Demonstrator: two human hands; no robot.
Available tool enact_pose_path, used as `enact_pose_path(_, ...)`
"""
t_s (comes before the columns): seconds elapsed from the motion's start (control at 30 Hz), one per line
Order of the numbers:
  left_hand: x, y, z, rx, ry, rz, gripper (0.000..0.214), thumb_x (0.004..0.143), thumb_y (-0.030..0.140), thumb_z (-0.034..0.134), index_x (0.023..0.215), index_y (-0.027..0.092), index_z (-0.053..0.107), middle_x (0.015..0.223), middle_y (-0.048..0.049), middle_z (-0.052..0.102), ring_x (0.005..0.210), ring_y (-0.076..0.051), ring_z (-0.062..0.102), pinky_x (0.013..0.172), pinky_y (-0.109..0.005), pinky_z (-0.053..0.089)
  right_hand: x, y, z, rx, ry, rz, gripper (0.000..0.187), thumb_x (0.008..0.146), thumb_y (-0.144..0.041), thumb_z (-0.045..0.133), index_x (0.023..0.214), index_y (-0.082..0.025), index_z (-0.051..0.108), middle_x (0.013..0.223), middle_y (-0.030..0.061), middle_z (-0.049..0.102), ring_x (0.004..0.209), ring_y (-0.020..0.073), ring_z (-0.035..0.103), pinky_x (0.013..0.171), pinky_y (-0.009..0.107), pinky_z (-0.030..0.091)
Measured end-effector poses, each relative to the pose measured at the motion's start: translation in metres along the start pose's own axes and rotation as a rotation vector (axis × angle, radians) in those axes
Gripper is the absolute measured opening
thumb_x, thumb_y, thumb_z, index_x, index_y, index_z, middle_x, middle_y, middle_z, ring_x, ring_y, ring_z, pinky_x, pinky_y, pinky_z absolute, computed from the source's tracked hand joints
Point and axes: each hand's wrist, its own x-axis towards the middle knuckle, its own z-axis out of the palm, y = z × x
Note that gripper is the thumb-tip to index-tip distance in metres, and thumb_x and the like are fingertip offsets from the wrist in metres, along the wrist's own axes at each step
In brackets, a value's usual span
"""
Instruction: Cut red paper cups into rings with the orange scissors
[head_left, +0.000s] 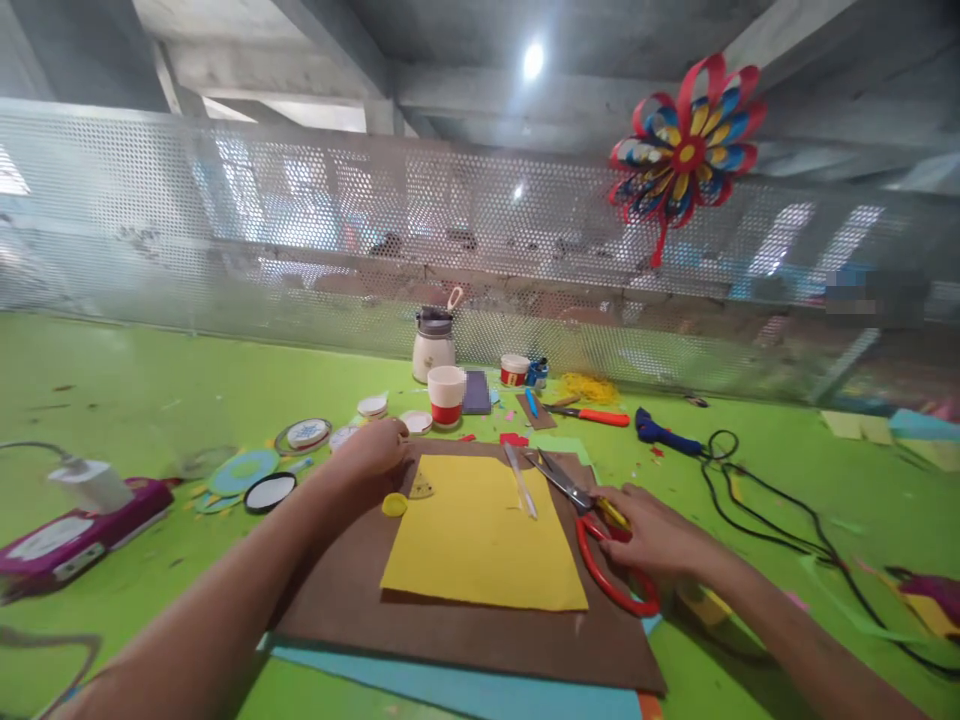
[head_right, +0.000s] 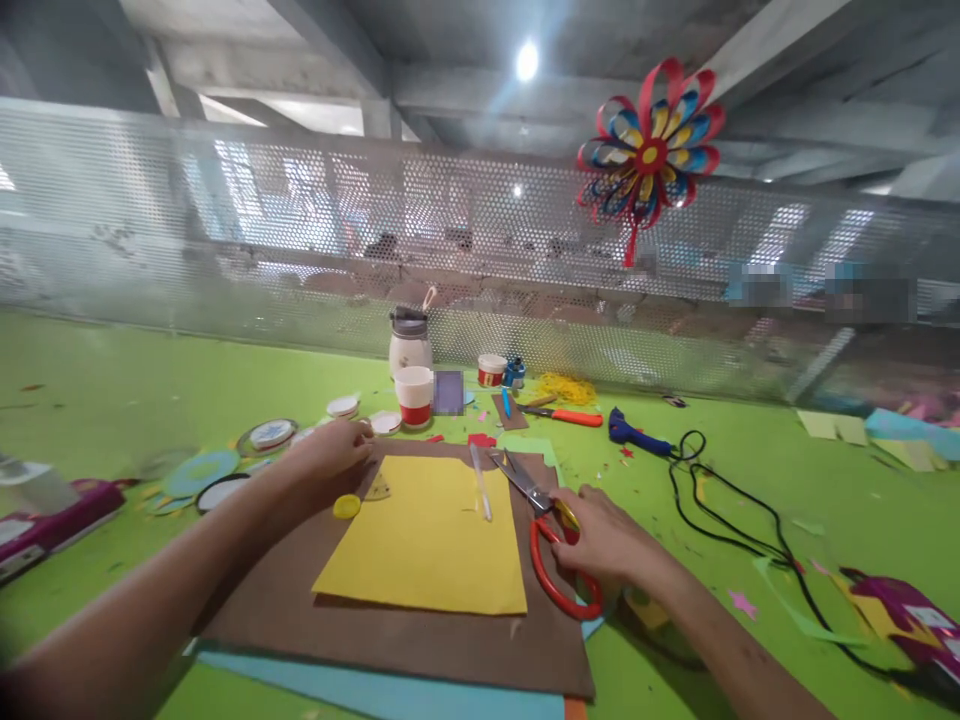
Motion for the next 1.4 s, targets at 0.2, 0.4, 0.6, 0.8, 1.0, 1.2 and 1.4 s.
enact_pose_path(0.2,-0.013,-0.003,0.017,0.167,0.005,0.102,0.033,0.092,0.032,0.06,0.122,0.018,0.059,0.124,-0.0102,0.062,0.103,-0.024,0.064,0.085,-0.046,0.055,-0.009,-0.009,-0.012,-0.053,-0.016,-0.013,0.052,0.09,-0.039,0.062,0.137,-0.02,0.051,0.119,0.0123,0.063,0.109,0.0298,0.06,0.09,0.048,0.049)
enact_pose_path(0.4,-0.015,-0.006,0.022,0.241,0.153,0.194,0.034,0.092,0.032,0.06,0.123,0.018,0.058,0.127,-0.0105,0.061,0.106,-0.025,0.063,0.087,-0.047,0.054,0.03,-0.048,-0.06,-0.12,0.066,-0.17,0.03,0.095,-0.035,0.06,0.121,-0.02,0.061,0.121,0.0082,0.063,0.104,0.0238,0.063,0.09,0.047,0.051)
enact_pose_path(0.6,-0.012,-0.013,0.032,0.294,0.139,0.319,0.033,0.092,0.032,0.06,0.122,0.018,0.059,0.126,-0.0104,0.061,0.106,-0.025,0.063,0.087,-0.047,0.054,0.136,-0.133,-0.105,-0.151,0.219,-0.313,0.032,0.095,-0.033,0.06,0.123,-0.018,0.059,0.123,0.0085,0.062,0.101,0.0233,0.065,0.084,0.044,0.055)
enact_pose_path(0.8,-0.009,-0.016,0.036,0.278,0.153,0.319,0.033,0.092,0.032,0.06,0.122,0.019,0.059,0.127,-0.0105,0.061,0.106,-0.025,0.063,0.088,-0.047,0.053,0.199,-0.186,-0.109,-0.25,0.22,-0.373,0.032,0.095,-0.033,0.061,0.124,-0.018,0.059,0.126,0.0088,0.061,0.104,0.0244,0.064,0.086,0.046,0.054)
enact_pose_path(1.0,-0.009,-0.011,0.032,0.167,0.231,0.258,0.034,0.092,0.032,0.059,0.124,0.019,0.059,0.13,-0.0108,0.059,0.108,-0.026,0.062,0.09,-0.048,0.053,0.208,-0.192,-0.099,-0.346,0.113,-0.416,0.032,0.095,-0.032,0.061,0.123,-0.018,0.059,0.124,0.0082,0.062,0.102,0.024,0.064,0.084,0.045,0.055)
enact_pose_path(1.2,-0.007,-0.01,0.028,0.008,0.227,0.11,0.035,0.092,0.032,0.06,0.124,0.018,0.058,0.127,-0.0106,0.061,0.106,-0.025,0.063,0.087,-0.047,0.054,0.207,-0.196,-0.103,-0.405,0.048,-0.436,0.032,0.095,-0.032,0.062,0.123,-0.018,0.059,0.124,0.0087,0.062,0.102,0.024,0.064,0.084,0.045,0.055)
enact_pose_path(1.4,0.002,-0.008,0.022,-0.133,0.158,-0.049,0.035,0.092,0.032,0.06,0.124,0.018,0.058,0.124,-0.0102,0.062,0.102,-0.024,0.064,0.084,-0.045,0.055,0.205,-0.212,-0.113,-0.451,-0.038,-0.429,0.032,0.094,-0.032,0.062,0.123,-0.017,0.059,0.123,0.0089,0.062,0.101,0.0241,0.065,0.084,0.044,0.055)
